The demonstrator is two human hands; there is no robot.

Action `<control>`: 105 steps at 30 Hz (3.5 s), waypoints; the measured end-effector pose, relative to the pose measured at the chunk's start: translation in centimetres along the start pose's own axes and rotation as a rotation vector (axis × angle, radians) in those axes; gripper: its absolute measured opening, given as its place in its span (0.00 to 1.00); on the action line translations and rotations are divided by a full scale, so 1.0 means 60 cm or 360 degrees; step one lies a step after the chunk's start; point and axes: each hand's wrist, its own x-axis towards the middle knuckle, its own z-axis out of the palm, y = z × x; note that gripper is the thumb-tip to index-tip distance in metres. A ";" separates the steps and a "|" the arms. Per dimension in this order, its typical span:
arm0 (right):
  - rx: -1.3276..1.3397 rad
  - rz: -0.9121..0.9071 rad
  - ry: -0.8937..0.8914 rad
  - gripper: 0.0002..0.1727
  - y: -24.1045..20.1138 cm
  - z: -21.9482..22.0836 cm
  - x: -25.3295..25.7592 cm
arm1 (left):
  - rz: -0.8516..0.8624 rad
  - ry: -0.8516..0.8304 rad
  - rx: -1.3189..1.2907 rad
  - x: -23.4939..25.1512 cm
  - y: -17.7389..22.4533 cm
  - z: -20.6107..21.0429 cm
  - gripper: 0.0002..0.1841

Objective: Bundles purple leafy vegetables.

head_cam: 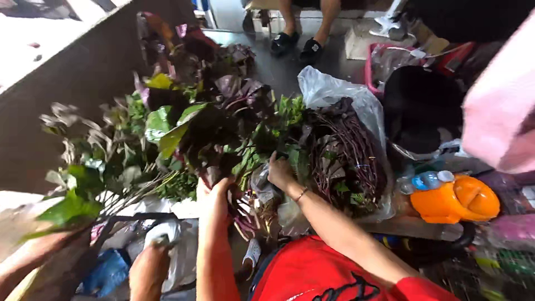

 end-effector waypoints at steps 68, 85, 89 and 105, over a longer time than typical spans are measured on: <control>0.1209 -0.0430 0.1214 0.14 0.334 -0.219 -0.246 | -0.1119 -0.0654 -0.0447 0.083 -0.223 0.178 0.19; -0.0317 -0.0500 0.0376 0.13 0.131 -0.142 -0.098 | -0.0623 -0.0573 -0.0119 0.081 -0.096 0.126 0.13; -0.0405 -0.0439 0.0280 0.15 0.151 -0.117 -0.105 | -0.0226 -0.0512 0.0208 0.121 -0.024 0.104 0.16; 0.0056 0.0245 0.0870 0.32 0.303 -0.206 -0.272 | -0.0176 -0.0692 0.1642 0.118 -0.203 0.182 0.57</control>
